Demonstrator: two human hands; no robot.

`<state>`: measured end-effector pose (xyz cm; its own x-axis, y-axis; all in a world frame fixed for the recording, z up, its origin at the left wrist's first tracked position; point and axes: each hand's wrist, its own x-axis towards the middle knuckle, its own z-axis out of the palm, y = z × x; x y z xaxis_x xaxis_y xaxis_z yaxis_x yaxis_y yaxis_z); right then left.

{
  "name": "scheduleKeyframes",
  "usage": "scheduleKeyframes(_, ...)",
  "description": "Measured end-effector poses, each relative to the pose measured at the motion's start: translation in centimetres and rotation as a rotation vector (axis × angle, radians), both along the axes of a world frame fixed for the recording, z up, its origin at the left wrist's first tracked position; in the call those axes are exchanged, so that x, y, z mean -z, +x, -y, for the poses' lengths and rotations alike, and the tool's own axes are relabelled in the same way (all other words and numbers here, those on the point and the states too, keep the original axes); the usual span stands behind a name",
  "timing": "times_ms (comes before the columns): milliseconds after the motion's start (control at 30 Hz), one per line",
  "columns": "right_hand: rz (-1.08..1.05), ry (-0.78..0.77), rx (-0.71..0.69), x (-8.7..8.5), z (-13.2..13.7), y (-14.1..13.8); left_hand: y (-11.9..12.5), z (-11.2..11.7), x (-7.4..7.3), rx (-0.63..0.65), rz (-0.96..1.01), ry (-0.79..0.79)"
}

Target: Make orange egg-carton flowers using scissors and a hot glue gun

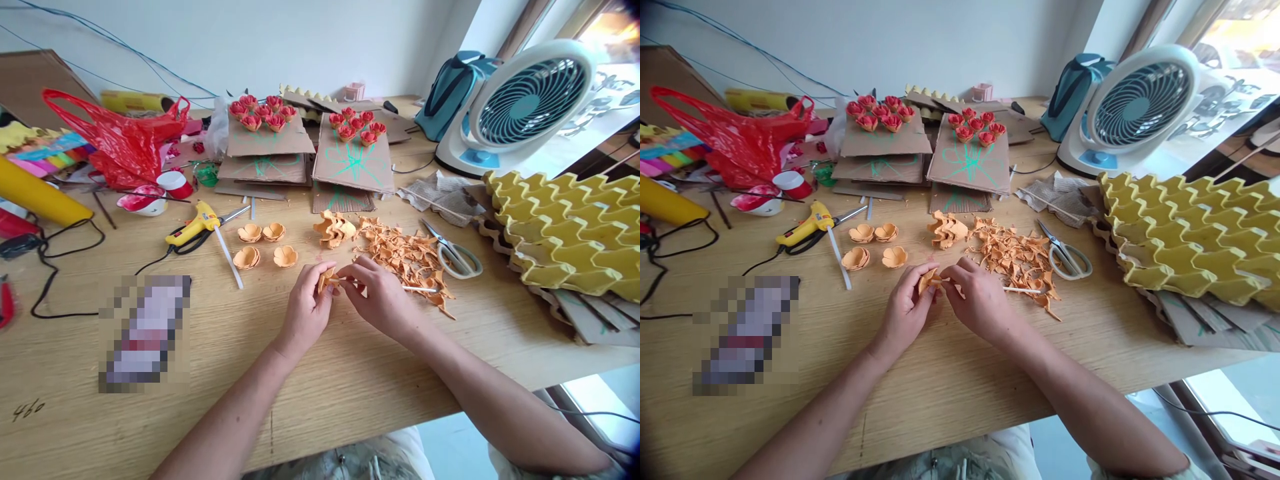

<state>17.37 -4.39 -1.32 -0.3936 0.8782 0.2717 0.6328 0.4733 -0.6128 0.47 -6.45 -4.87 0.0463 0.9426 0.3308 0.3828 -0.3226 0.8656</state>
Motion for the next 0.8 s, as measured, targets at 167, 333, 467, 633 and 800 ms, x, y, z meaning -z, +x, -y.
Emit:
scheduleKeyframes(167, 0.129, 0.053, 0.060, -0.2, 0.2, -0.2, 0.2, 0.3, 0.0, -0.012, 0.032, -0.029)
scheduleKeyframes(333, 0.205, 0.106, 0.053, -0.2, 0.3, -0.2, 0.2, 0.4, -0.7, -0.033, 0.082, -0.108)
scheduleKeyframes(467, 0.195, 0.090, 0.038, 0.0, 0.2, -0.1, 0.2, 0.5, -1.2, -0.023, 0.160, -0.187)
scheduleKeyframes(633, 0.178, 0.062, 0.028, -0.1, 0.2, 0.0, 0.3, 0.4, -1.2, -0.030, 0.148, -0.177)
scheduleKeyframes(800, 0.181, 0.094, 0.006, -0.3, 0.3, -0.2, 0.2, 0.2, -0.8, -0.027, 0.114, -0.137)
